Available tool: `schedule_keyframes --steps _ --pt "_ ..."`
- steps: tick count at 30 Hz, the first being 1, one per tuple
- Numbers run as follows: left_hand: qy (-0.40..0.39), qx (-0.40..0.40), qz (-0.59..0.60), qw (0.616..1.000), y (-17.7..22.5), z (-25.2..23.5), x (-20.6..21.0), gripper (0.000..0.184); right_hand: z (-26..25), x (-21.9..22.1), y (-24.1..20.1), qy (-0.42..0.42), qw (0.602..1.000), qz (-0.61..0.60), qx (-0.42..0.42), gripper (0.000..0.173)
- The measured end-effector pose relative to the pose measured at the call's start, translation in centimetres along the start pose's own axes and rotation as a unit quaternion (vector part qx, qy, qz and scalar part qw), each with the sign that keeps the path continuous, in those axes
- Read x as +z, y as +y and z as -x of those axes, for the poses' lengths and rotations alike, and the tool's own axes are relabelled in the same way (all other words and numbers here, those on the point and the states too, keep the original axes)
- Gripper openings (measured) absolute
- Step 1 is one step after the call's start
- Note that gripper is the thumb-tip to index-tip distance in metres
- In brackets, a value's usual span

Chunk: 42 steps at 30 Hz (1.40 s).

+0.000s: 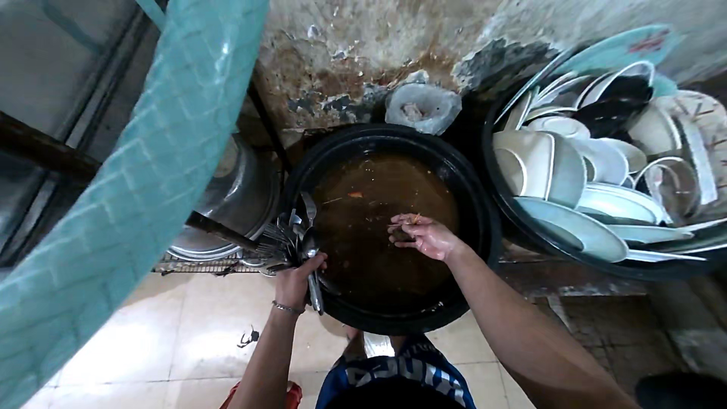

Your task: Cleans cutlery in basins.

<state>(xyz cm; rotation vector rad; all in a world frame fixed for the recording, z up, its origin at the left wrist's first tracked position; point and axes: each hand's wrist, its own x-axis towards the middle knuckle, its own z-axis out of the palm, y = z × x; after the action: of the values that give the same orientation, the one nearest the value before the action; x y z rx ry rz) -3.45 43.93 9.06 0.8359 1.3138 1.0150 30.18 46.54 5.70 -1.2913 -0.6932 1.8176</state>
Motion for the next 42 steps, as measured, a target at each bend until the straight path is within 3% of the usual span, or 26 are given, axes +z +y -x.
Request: schedule_keyframes --steps 8,12,16,18,20,24,27,30,32,35,39,42 --pt "0.008 -0.006 -0.021 1.0 0.1 -0.2 0.1 0.014 0.0 -0.2 -0.9 -0.023 0.997 0.025 -0.067 0.039" --pt "0.004 0.011 0.02 1.0 -0.9 -0.6 -0.1 0.024 0.4 0.5 -3.9 0.102 0.987 0.09 -0.08 0.034" --pt "0.007 0.034 0.045 0.998 -0.9 -0.6 0.0 0.027 -0.7 -0.4 -10.6 0.283 0.905 0.254 -0.188 0.03" --pt "0.015 0.045 0.045 0.998 -1.2 -0.5 -0.1 0.029 -2.3 -1.3 -15.0 0.323 0.843 0.355 -0.243 0.037" --pt "0.029 0.04 0.038 0.998 -1.3 -0.4 -0.2 0.034 -5.2 -2.3 -19.5 0.338 0.8 0.44 -0.229 0.041" --pt "0.033 0.016 0.047 0.998 -1.1 -0.2 -0.1 0.033 -9.3 -3.3 -24.4 0.344 0.798 0.462 -0.175 0.04" --pt "0.02 0.025 0.048 0.998 -0.8 0.0 0.0 0.027 -8.5 -2.8 -21.8 0.353 0.792 0.465 -0.182 0.04" --pt "0.002 0.038 0.05 0.998 -0.8 -0.2 -0.1 0.025 -7.5 -3.5 -14.0 0.27 0.832 0.48 -0.067 0.044" --pt "-0.002 0.035 0.054 0.998 -1.0 -0.3 -0.2 0.026 -7.0 -5.0 -9.0 0.227 0.84 0.491 0.033 0.057" --pt "0.004 0.039 0.063 0.997 -1.2 -0.4 -0.3 0.028 -5.1 -5.4 -4.9 0.15 0.785 0.578 0.165 0.07" --pt "0.009 0.022 0.056 0.998 -1.2 -0.5 -0.3 0.028 -1.5 -2.2 -1.1 0.057 0.726 0.631 0.267 0.056" --pt "0.006 0.019 0.031 0.999 -0.8 -0.4 -0.1 0.023 0.0 1.6 1.2 0.029 0.705 0.65 0.282 0.056"
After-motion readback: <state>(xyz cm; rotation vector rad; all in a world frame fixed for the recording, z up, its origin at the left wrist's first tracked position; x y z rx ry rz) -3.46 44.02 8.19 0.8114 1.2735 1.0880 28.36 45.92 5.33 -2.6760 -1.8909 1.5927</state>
